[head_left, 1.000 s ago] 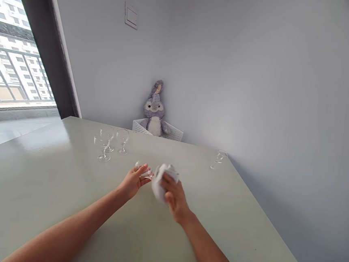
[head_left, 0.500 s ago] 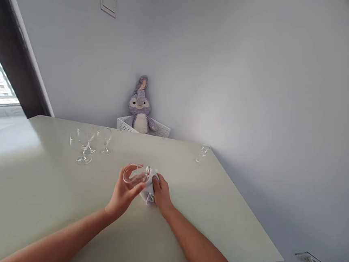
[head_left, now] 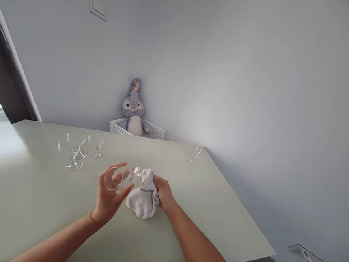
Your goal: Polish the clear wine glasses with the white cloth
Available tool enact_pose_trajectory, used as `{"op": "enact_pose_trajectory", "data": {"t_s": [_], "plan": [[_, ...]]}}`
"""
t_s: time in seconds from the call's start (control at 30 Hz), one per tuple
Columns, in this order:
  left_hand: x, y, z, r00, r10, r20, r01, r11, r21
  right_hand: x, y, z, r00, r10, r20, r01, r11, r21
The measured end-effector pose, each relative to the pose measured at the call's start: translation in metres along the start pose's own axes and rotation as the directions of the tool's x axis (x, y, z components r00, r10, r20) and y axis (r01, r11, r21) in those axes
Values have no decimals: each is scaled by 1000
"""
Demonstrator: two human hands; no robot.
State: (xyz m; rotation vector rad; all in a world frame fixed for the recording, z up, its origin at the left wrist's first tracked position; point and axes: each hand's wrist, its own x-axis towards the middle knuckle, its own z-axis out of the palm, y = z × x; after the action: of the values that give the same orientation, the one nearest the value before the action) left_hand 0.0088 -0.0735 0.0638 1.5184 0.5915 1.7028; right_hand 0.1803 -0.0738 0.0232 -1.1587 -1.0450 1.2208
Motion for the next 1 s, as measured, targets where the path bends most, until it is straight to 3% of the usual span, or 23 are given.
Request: {"op": "enact_pose_trajectory", "data": {"t_s": [0.07,0.1,0.17,0.2,0.27,0.3,0.37,0.43,0.5,0.63,0.8,0.9,1.0], "plan": [[8,0,-5,997,27,-72,-25,999,27,-2,-6,-8,980,77,181,-32,971,-239],[10,-1,-7,995,42,-90,-38,998,49,-4,-10,-10,976,65,210,23,919,-394],[13,-3,-8,994,64,-83,-56,994,94,-9,-18,-11,983,-113,145,182,727,-662],[11,-5,-8,996,67,-64,-60,992,110,-12,-21,-10,962,-249,109,244,616,-749],[5,-10,-4,999,44,2,-44,991,127,-17,-24,-2,886,-446,125,337,437,-834],[0,-12,-2,999,24,46,-30,992,125,-19,-23,3,858,-481,181,386,368,-846],[-11,-16,4,992,-13,127,0,994,105,-22,-18,13,828,-472,303,454,247,-856],[-20,-20,8,979,-44,198,24,995,100,-20,-11,20,839,-412,355,456,179,-872],[-25,-25,9,960,-78,270,32,985,170,-13,-7,18,877,-368,309,408,232,-883],[-27,-41,3,911,-194,364,-17,864,503,21,-9,-19,950,-312,-15,146,486,-862],[-23,-58,-2,830,-431,353,56,694,717,75,-15,-93,920,-277,-278,-82,556,-827],[-20,-58,-2,820,-465,333,78,668,740,98,-13,-126,897,-237,-374,-183,571,-800],[-19,-56,-1,821,-449,352,56,677,734,115,-9,-145,882,-197,-429,-249,576,-778]]}}
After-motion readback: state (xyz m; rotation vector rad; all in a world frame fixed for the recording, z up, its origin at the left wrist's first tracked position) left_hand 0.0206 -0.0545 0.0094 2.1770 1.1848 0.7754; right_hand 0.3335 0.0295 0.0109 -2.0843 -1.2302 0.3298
